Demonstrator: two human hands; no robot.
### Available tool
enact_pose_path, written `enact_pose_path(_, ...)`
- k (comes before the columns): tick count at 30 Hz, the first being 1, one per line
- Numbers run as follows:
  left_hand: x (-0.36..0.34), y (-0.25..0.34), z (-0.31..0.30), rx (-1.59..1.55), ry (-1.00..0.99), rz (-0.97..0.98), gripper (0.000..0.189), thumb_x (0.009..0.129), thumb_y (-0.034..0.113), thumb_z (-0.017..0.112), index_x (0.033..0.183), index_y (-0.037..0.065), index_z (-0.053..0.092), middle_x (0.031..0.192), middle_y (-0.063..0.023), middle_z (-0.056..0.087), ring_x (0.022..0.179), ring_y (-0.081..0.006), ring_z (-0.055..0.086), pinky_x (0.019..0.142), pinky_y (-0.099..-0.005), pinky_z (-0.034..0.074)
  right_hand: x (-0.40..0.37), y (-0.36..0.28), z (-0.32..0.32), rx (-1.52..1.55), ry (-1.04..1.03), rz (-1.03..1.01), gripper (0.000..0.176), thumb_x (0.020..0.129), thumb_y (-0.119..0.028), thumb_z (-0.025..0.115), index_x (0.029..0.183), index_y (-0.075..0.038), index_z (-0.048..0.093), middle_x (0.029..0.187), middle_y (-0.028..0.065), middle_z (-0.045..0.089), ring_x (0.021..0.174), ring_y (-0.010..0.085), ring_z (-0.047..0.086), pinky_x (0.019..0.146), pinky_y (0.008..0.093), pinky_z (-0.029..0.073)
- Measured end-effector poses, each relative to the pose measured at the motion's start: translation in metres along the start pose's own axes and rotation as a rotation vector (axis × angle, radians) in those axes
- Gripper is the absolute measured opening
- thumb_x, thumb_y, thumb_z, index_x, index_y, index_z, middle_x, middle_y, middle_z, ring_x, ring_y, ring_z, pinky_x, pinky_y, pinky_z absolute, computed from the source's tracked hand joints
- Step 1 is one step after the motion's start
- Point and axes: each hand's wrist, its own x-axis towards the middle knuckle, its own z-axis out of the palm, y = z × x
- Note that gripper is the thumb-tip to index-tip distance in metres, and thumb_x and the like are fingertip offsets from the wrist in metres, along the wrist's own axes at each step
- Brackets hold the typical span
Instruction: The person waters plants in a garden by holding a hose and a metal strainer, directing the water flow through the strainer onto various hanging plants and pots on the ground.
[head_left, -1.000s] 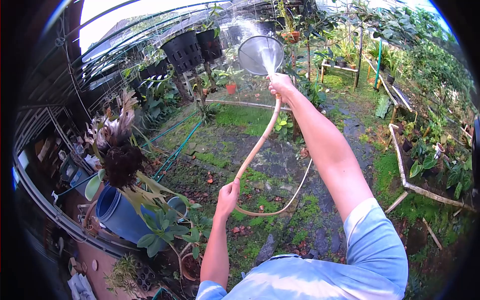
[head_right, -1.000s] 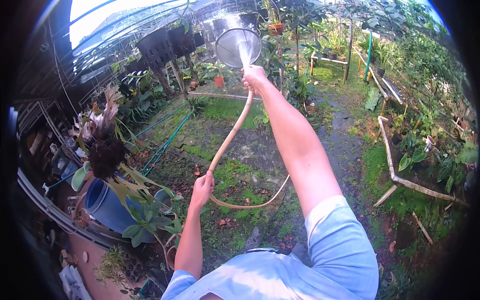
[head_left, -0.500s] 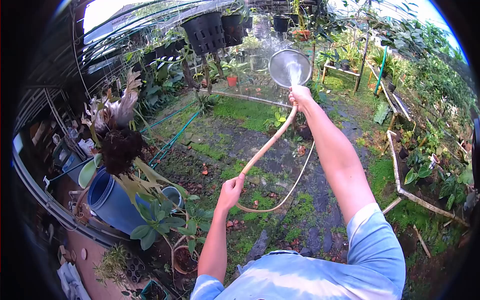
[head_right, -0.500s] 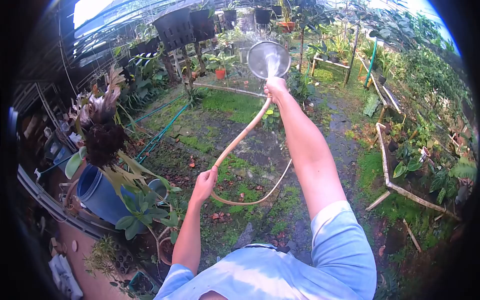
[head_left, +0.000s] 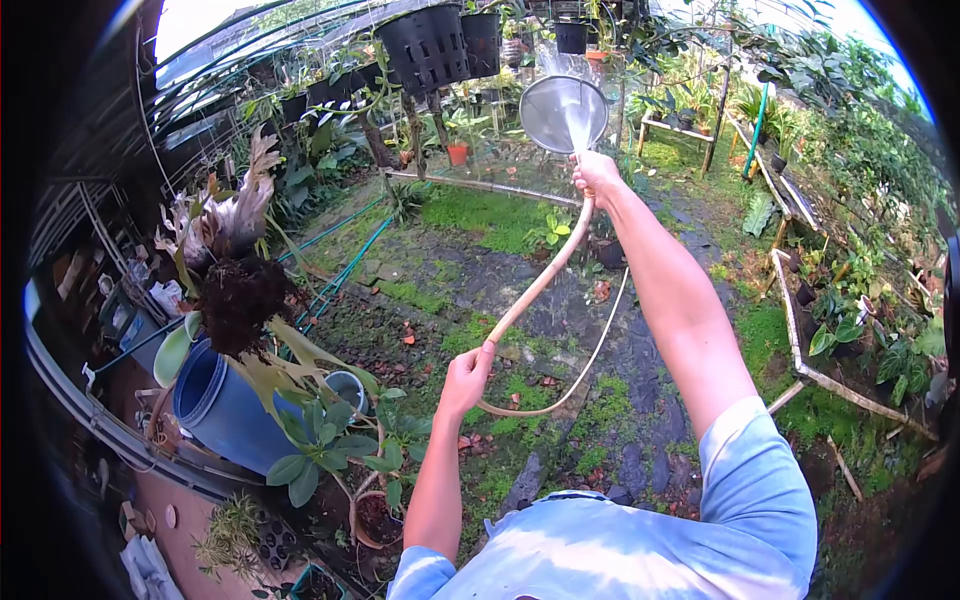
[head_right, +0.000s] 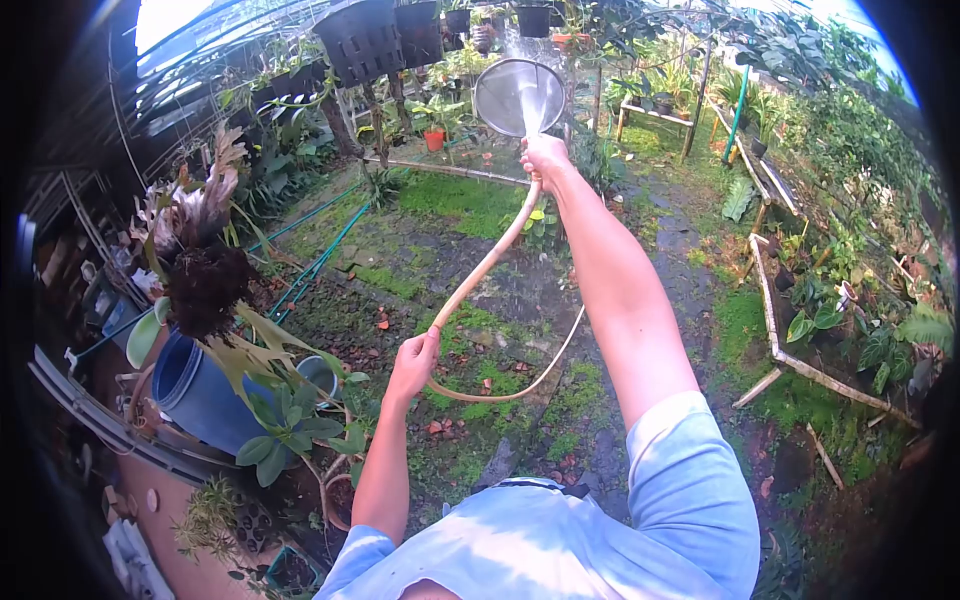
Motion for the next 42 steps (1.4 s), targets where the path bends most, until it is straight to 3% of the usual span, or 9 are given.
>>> enact_pose_path(5,0.002,-0.012,-0.007,-0.074,0.025,-0.017,0.054,0.102,0.046,0.047,0.067,0.004,0.047,0.059,0.0047,0.041,0.056,-0.0065,0.035,0.049,-0.0297,0.027,0.001,-0.001,0.017,0.045,0.035,-0.059,0.016,0.099,-0.014,0.049,0.101,-0.001,0.057,0.068,0.0026,0.05,0.05,0.0084,0.047,0.04,0.0225,0.036)
enact_pose_path(8,0.005,-0.014,-0.016,-0.044,0.007,-0.001,0.051,0.103,0.048,0.044,0.071,0.008,0.05,0.064,0.0046,0.044,0.055,-0.0051,0.04,0.05,-0.0235,0.032,0.008,-0.001,0.026,0.056,0.049,-0.064,0.015,0.098,-0.015,0.05,0.098,-0.002,0.057,0.067,0.0035,0.052,0.049,0.0098,0.049,0.039,0.0237,0.038)
enact_pose_path(14,0.007,-0.008,-0.022,-0.048,0.02,-0.023,0.052,0.103,0.049,0.043,0.071,0.008,0.049,0.065,0.0046,0.044,0.056,-0.0052,0.04,0.051,-0.0231,0.032,0.0,-0.008,0.038,0.059,0.128,-0.042,0.016,0.098,-0.015,0.05,0.098,-0.001,0.058,0.067,0.0035,0.053,0.05,0.0101,0.05,0.041,0.0244,0.039)
enact_pose_path(26,0.011,-0.016,-0.026,-0.123,-0.03,-0.028,0.051,0.104,0.048,0.042,0.071,0.009,0.046,0.064,0.0062,0.038,0.056,-0.004,0.035,0.051,-0.0224,0.03,0.014,0.0,0.047,0.001,0.002,-0.028,0.016,0.096,-0.011,0.049,0.098,0.001,0.059,0.07,0.0049,0.054,0.053,0.01,0.051,0.041,0.0234,0.039)
enact_pose_path(39,0.016,-0.023,-0.02,-0.081,-0.053,-0.017,0.049,0.103,0.046,0.044,0.073,0.008,0.05,0.066,0.0047,0.044,0.058,-0.0053,0.04,0.052,-0.0235,0.033,0.02,0.0,0.048,-0.016,-0.105,-0.073,0.019,0.1,-0.017,0.049,0.102,-0.001,0.058,0.069,0.0016,0.05,0.052,0.0075,0.047,0.04,0.0224,0.036)
enact_pose_path(42,0.018,-0.025,-0.014,-0.124,-0.06,-0.012,0.049,0.103,0.042,0.046,0.071,0.006,0.048,0.063,0.0059,0.039,0.058,-0.0056,0.034,0.052,-0.0274,0.028,0.016,-0.004,0.045,-0.053,-0.124,-0.05,0.019,0.1,-0.017,0.049,0.102,-0.001,0.058,0.069,0.0016,0.05,0.052,0.0072,0.047,0.04,0.0221,0.036)
